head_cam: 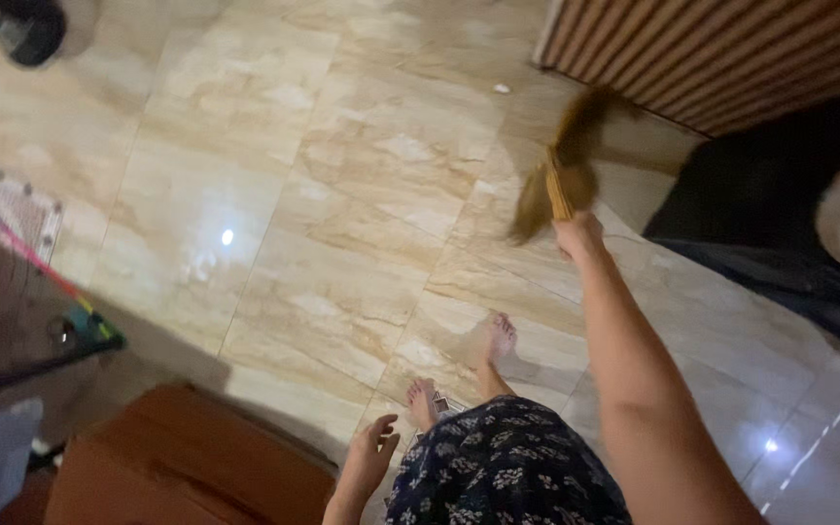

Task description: The person sweeps the floor with a broom, places a pillow on a seat, hangs a cord on a wire rack, places shampoo sachets on a bathroom shelf, and pours water into the toilet bowl using a dipper.

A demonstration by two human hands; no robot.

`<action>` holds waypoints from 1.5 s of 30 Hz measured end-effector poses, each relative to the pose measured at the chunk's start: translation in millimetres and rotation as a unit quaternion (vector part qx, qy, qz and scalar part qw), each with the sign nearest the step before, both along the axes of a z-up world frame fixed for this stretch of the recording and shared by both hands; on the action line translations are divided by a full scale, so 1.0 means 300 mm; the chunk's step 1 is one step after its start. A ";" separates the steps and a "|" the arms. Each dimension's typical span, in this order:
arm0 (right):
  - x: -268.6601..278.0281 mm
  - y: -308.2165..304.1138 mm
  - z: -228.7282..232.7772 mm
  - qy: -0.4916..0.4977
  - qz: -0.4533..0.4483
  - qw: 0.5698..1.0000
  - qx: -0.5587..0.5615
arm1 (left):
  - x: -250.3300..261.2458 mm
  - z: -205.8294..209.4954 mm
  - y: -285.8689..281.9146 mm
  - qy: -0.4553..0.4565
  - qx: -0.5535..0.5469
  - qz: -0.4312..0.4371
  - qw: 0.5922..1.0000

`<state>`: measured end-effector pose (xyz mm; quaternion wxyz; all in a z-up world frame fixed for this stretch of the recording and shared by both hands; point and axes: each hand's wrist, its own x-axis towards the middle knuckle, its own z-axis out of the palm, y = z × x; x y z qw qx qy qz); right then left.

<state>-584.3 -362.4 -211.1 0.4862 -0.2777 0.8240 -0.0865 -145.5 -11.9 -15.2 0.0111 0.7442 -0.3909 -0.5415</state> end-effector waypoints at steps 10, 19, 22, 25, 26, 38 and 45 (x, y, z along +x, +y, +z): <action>0.468 -0.017 0.188 0.043 0.403 0.912 -0.068 | 0.048 0.044 0.079 -0.003 -0.026 0.019 0.999; 0.062 0.745 0.564 0.228 0.217 0.949 -0.011 | 0.420 0.098 0.194 -0.015 -0.064 0.062 0.996; 0.093 0.918 0.577 0.248 0.205 0.947 0.021 | 0.546 0.117 0.319 0.005 -0.074 0.071 0.995; 0.296 1.024 0.516 0.198 0.221 0.953 0.064 | 0.661 0.116 0.395 -0.010 -0.085 0.070 0.994; 0.390 1.062 0.483 0.165 0.233 0.955 0.084 | 0.694 0.115 0.429 -0.023 -0.087 0.075 0.993; 1.700 0.664 -0.020 -0.310 0.132 0.934 0.119 | 0.880 0.129 0.808 -0.035 -0.019 0.236 0.971; 1.637 1.105 0.418 -0.280 0.109 0.933 0.198 | 0.933 0.108 0.785 -0.029 0.005 0.281 0.959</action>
